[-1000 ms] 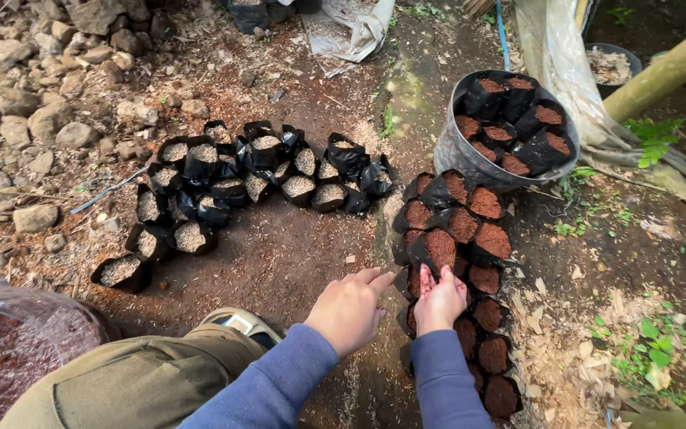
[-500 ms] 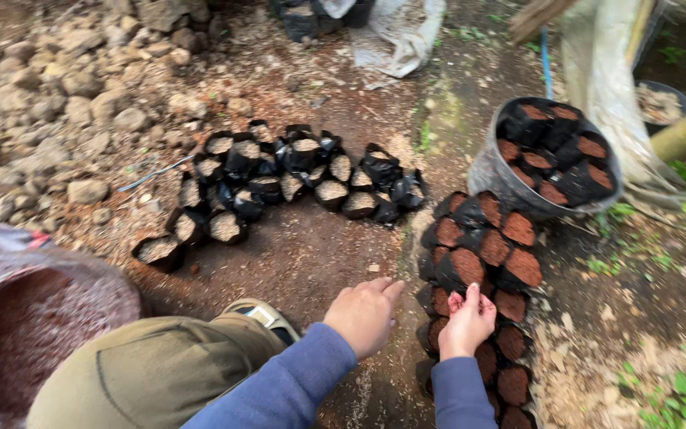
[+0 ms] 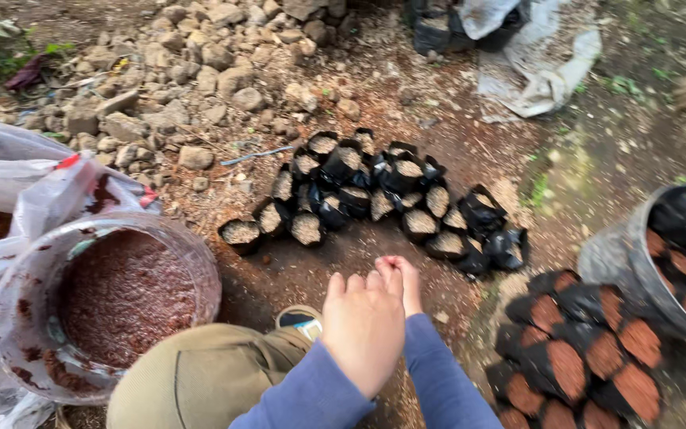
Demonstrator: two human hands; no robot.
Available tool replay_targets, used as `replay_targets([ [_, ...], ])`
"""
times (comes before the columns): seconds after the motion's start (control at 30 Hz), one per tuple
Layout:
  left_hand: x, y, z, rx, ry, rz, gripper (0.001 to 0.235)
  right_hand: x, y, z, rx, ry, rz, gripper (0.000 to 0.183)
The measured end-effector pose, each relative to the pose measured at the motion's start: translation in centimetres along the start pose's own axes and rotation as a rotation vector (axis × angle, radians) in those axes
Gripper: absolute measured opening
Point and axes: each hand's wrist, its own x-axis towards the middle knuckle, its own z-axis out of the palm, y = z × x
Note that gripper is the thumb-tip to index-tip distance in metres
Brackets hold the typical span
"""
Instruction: The person scoops soil from a bucket and fills black plastic seedling pots by hand. They then place the filled pots into a larger container nearby.
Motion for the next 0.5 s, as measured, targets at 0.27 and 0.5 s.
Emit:
replay_targets([
  [0.27, 3.5, -7.4, -4.5, -0.006, 0.372, -0.33, 0.045, 3.5, 4.1, 13.0, -0.041, -0.161, 0.307, 0.022],
  [0.5, 4.6, -10.0, -5.7, -0.038, 0.341, -0.383, 0.059, 6.2, 3.5, 15.5, -0.003, -0.09, 0.308, 0.025],
])
